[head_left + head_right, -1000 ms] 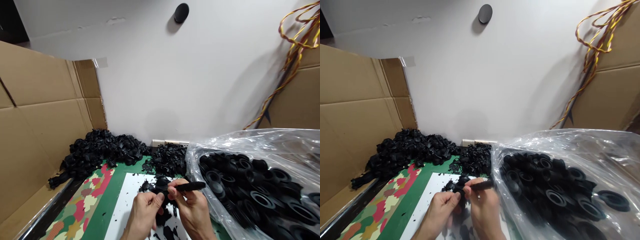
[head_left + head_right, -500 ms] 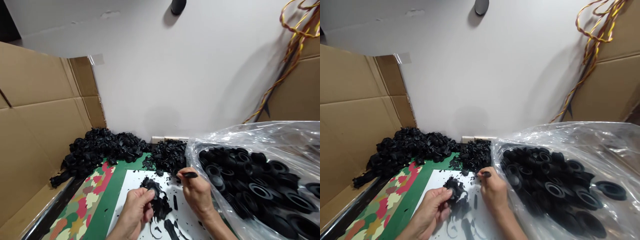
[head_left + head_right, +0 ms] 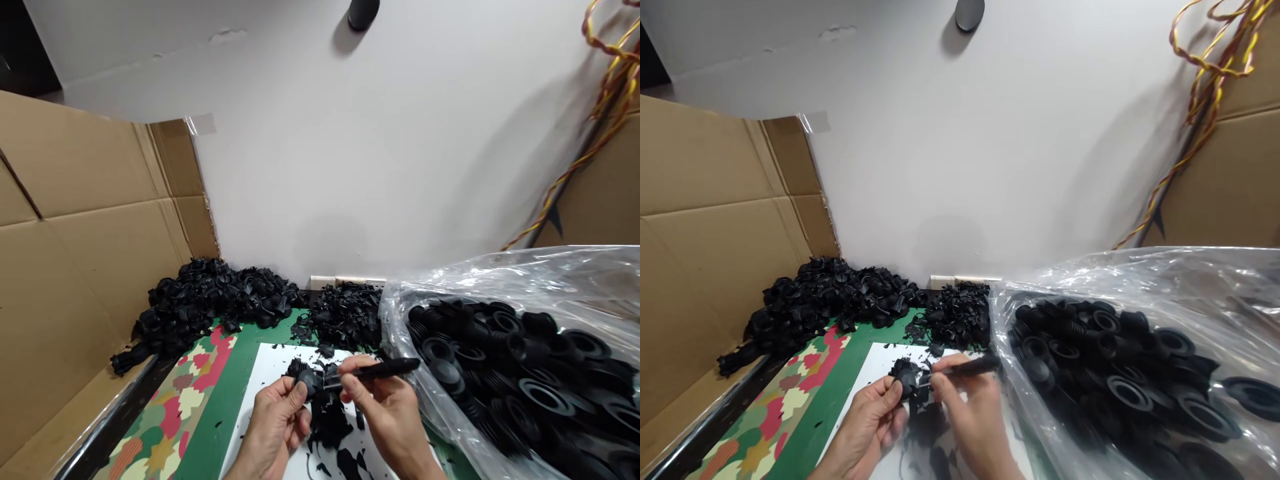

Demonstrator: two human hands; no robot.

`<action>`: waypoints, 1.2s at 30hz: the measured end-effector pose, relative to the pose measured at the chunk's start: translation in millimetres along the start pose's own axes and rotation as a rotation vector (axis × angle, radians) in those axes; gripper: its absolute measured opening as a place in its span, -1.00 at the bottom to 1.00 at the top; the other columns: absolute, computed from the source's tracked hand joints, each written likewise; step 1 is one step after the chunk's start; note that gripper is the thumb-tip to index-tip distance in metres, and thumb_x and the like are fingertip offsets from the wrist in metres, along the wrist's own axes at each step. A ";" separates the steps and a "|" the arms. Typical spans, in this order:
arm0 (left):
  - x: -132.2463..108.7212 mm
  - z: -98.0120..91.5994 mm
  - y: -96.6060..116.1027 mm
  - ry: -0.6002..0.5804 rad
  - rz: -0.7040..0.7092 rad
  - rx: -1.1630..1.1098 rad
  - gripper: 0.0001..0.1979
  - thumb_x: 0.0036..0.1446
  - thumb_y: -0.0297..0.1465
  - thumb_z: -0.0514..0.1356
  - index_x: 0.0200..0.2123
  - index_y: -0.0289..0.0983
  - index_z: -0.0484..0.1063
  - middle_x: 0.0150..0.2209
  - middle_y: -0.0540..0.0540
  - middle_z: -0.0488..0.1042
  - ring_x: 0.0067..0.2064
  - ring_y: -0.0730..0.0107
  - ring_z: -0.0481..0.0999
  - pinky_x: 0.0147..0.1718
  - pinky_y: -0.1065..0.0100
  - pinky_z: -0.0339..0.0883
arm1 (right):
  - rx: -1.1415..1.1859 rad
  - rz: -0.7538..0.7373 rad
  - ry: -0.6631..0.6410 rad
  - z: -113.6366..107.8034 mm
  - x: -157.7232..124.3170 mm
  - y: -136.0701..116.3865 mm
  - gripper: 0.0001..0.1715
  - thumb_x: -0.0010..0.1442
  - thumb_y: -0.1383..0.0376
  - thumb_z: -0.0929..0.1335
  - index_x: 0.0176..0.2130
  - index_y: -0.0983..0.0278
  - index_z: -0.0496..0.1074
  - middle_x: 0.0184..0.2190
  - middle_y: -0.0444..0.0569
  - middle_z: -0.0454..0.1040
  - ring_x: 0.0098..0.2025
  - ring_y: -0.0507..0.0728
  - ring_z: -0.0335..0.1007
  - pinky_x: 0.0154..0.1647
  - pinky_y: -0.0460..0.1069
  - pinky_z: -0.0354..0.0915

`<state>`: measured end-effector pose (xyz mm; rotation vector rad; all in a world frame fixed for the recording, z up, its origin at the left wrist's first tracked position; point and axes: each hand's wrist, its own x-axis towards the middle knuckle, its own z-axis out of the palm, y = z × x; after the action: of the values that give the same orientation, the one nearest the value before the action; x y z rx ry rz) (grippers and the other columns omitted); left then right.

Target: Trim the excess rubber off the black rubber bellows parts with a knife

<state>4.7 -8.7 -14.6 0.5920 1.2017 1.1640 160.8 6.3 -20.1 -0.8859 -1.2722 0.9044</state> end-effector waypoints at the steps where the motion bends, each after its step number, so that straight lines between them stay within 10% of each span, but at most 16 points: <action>1: -0.4 -0.1 -0.7 0.004 0.011 -0.002 -0.44 -0.52 -0.04 0.46 -0.60 -0.27 0.28 -0.83 0.10 0.31 -0.78 0.67 0.15 -0.77 0.60 -0.20 | -0.018 -0.033 -0.011 3.2 -2.5 -0.9 -0.81 0.07 0.18 0.40 -0.38 0.27 0.49 -0.48 -0.03 0.51 -0.55 0.12 0.43 -0.52 -0.01 0.39; 20: -1.7 -1.5 -6.5 0.056 0.181 -0.098 -0.54 -0.46 -0.13 0.49 -0.65 -0.35 0.40 -0.78 0.02 0.39 -0.73 0.70 0.15 -0.73 0.60 -0.09 | -0.530 -0.585 -0.042 13.1 -6.0 13.5 -0.78 0.22 0.42 0.20 -0.41 0.23 0.34 -0.57 -0.08 0.41 -0.58 0.04 0.35 -0.60 -0.12 0.27; 27: -2.9 -5.1 -2.3 0.047 0.176 -0.198 -0.58 -0.40 -0.18 0.49 -0.62 -0.34 0.41 -0.73 0.00 0.43 -0.68 0.64 0.25 -0.71 0.59 0.01 | -0.447 -0.108 0.066 -1.7 7.8 15.9 -0.75 0.18 0.16 0.28 -0.40 0.26 0.41 -0.61 -0.07 0.44 -0.57 0.13 0.39 -0.53 -0.03 0.32; 31: -3.2 -5.0 -5.0 0.022 0.179 -0.203 -0.58 -0.36 -0.18 0.48 -0.61 -0.34 0.39 -0.72 0.00 0.43 -0.68 0.64 0.26 -0.70 0.60 0.03 | -0.245 -0.070 0.053 0.5 4.0 4.7 -0.75 0.16 0.14 0.28 -0.35 0.27 0.40 -0.38 0.02 0.49 -0.32 0.20 0.45 -0.27 0.03 0.36; 36: -5.2 -2.1 -5.2 -0.015 0.127 -0.225 -0.56 -0.37 -0.17 0.48 -0.58 -0.32 0.36 -0.75 0.01 0.40 -0.71 0.65 0.22 -0.75 0.62 -0.04 | -0.153 0.004 0.019 15.1 -7.5 -0.4 -0.82 0.20 0.22 0.24 -0.28 0.23 0.39 -0.49 -0.11 0.40 -0.47 0.11 0.36 -0.44 -0.05 0.31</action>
<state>5.0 -15.7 -17.6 0.5112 1.0143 1.3786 145.2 0.0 -21.3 -1.0153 -1.3369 0.8078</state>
